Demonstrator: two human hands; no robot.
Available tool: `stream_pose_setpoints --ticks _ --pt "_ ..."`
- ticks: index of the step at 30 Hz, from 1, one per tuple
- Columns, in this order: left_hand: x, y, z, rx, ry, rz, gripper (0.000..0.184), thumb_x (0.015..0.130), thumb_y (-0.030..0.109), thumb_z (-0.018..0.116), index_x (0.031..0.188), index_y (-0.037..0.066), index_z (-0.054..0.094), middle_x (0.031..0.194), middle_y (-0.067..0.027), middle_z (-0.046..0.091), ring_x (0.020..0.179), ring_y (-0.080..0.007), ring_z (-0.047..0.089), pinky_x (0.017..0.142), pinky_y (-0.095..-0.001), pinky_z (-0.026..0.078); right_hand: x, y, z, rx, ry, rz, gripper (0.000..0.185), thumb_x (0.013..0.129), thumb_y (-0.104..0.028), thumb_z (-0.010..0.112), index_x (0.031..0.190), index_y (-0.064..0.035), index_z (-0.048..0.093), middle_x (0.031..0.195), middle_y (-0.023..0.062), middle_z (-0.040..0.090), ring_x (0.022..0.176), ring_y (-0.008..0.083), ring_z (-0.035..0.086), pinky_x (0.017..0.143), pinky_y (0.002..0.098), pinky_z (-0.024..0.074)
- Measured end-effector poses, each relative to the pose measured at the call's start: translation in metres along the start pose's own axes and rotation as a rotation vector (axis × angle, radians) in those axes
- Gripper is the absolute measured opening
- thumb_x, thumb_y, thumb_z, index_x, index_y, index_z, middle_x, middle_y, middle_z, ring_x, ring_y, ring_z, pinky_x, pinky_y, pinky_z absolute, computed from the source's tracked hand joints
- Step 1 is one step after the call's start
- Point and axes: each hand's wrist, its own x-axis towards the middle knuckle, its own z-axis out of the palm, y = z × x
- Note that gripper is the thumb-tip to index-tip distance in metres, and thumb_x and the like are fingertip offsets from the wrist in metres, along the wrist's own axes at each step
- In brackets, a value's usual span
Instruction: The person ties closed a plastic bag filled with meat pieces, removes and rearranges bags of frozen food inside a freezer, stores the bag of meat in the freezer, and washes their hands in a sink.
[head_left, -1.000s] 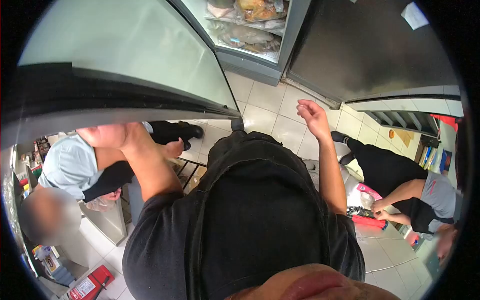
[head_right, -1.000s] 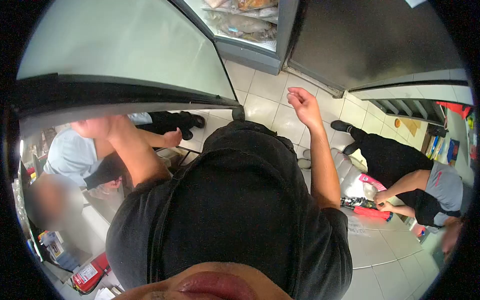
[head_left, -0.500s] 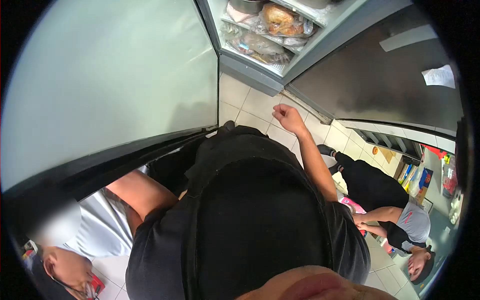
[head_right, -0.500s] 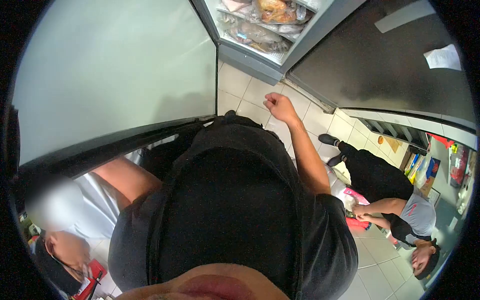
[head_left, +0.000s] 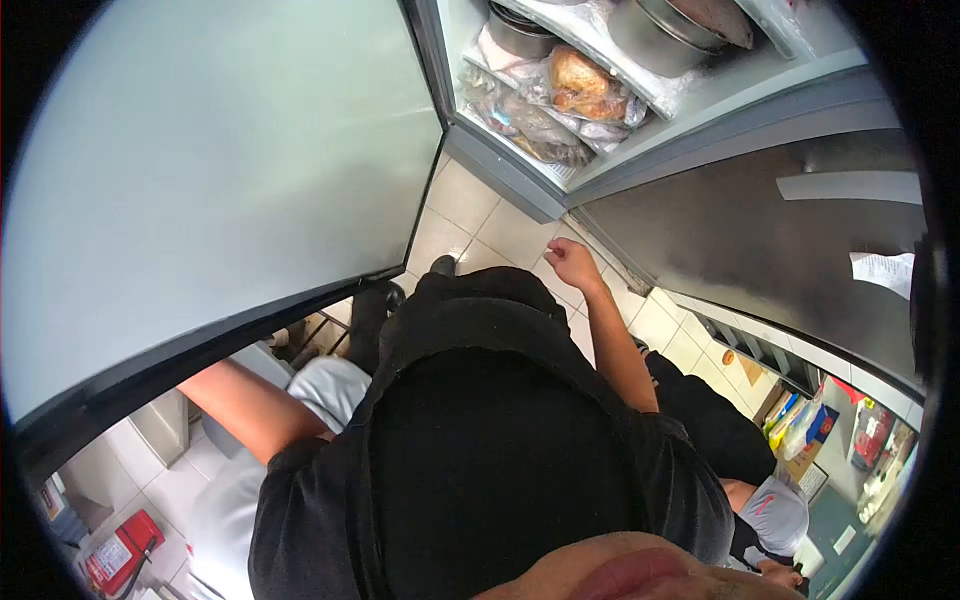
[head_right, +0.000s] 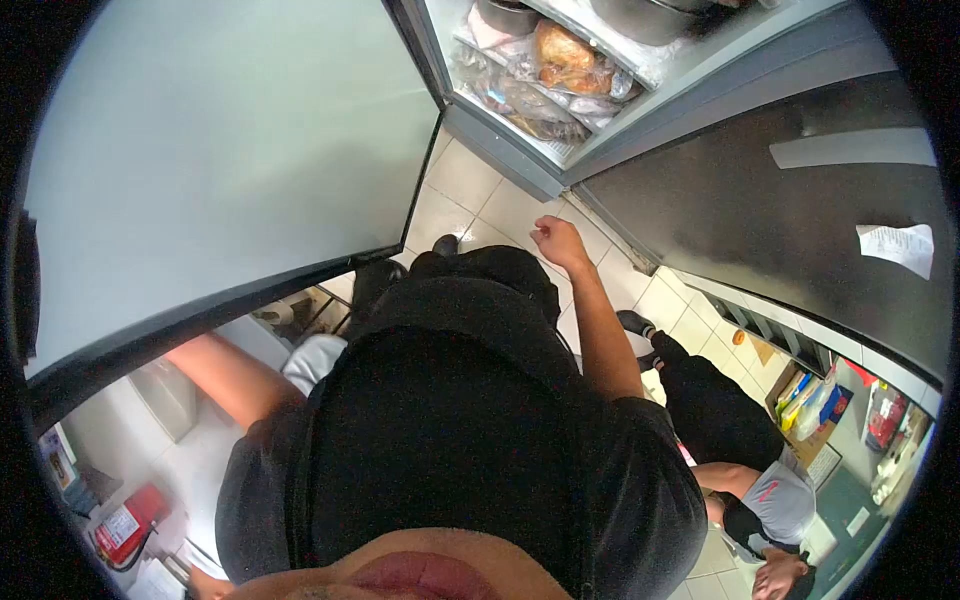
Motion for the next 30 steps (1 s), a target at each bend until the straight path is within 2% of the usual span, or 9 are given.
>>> stream_pose_setpoints --ticks 2,5,9,19,22,25,27,28,30 --pt "-0.002 0.005 0.002 0.018 0.006 -0.003 0.038 0.102 0.034 0.041 0.117 0.004 0.059 0.111 -0.0079 0.063 0.099 -0.0243 0.06 0.089 -0.0407 0.047 0.002 0.021 -0.013 -0.017 -0.009 0.019 0.033 0.083 -0.026 0.07 0.106 -0.0032 0.069 0.092 0.0166 0.071 0.086 0.0315 0.069 0.079 0.0392 0.0541" --pt "-0.001 0.001 0.005 0.071 0.011 -0.021 0.038 0.101 0.035 0.042 0.117 0.005 0.059 0.11 -0.0075 0.063 0.098 -0.024 0.06 0.088 -0.0404 0.047 0.009 0.055 -0.024 -0.081 -0.001 0.018 0.031 0.084 -0.026 0.071 0.106 -0.0039 0.07 0.095 0.0174 0.071 0.087 0.0277 0.069 0.079 0.0379 0.0538" --pt "0.003 -0.006 -0.006 0.112 0.032 -0.055 0.037 0.101 0.035 0.042 0.116 0.006 0.059 0.109 -0.0069 0.063 0.098 -0.0237 0.06 0.087 -0.04 0.047 0.011 0.076 -0.026 -0.111 -0.026 0.041 0.031 0.082 -0.027 0.071 0.104 -0.0042 0.07 0.093 0.0175 0.071 0.09 0.0331 0.068 0.081 0.0405 0.0537" --pt "0.066 -0.067 -0.053 0.061 0.035 -0.201 0.036 0.101 0.036 0.043 0.115 0.008 0.06 0.106 -0.0054 0.063 0.095 -0.0227 0.06 0.084 -0.0391 0.047 0.034 0.026 0.016 -0.127 -0.072 0.06 0.038 0.082 -0.028 0.072 0.11 -0.0018 0.069 0.106 0.019 0.069 0.093 0.0334 0.068 0.084 0.0402 0.0532" --pt "0.093 -0.101 -0.068 0.036 0.014 -0.269 0.035 0.101 0.036 0.044 0.114 0.008 0.06 0.105 -0.005 0.063 0.095 -0.0224 0.06 0.083 -0.0388 0.047 0.05 -0.002 0.031 -0.169 -0.004 0.073 0.04 0.082 -0.029 0.072 0.111 -0.0021 0.069 0.108 0.0197 0.069 0.093 0.0328 0.068 0.085 0.041 0.053" --pt "0.118 -0.137 -0.085 0.013 -0.01 -0.34 0.035 0.101 0.037 0.044 0.114 0.009 0.06 0.104 -0.0046 0.063 0.094 -0.0221 0.06 0.082 -0.0385 0.047 0.07 -0.03 0.038 -0.281 0.155 0.114 0.045 0.082 -0.031 0.071 0.117 -0.0034 0.066 0.102 0.0201 0.07 0.093 0.0318 0.068 0.084 0.0401 0.0524" --pt "0.129 -0.159 -0.091 0.011 -0.033 -0.395 0.034 0.101 0.037 0.044 0.113 0.009 0.06 0.103 -0.0043 0.063 0.093 -0.0219 0.06 0.082 -0.0383 0.047 0.091 -0.024 0.039 -0.254 0.252 0.004 0.046 0.082 -0.031 0.073 0.117 -0.0026 0.066 0.115 0.0216 0.067 0.103 0.0381 0.065 0.091 0.0419 0.0508" --pt "0.131 -0.168 -0.093 0.012 -0.039 -0.42 0.034 0.101 0.037 0.044 0.113 0.009 0.06 0.103 -0.0041 0.063 0.093 -0.0218 0.06 0.081 -0.0382 0.047 0.097 -0.045 0.031 -0.215 0.209 0.093 0.05 0.083 -0.033 0.072 0.121 -0.0015 0.064 0.119 0.0228 0.065 0.11 0.0377 0.063 0.095 0.0408 0.0487" --pt "0.129 -0.176 -0.095 0.025 -0.042 -0.448 0.034 0.101 0.037 0.045 0.113 0.01 0.06 0.102 -0.0038 0.063 0.093 -0.0216 0.06 0.081 -0.038 0.047 0.164 0.088 0.045 -0.275 0.064 -0.111 0.053 0.097 -0.025 0.057 0.138 0.0064 0.043 0.127 0.0212 0.06 0.115 0.0295 0.058 0.097 0.0362 0.0464"
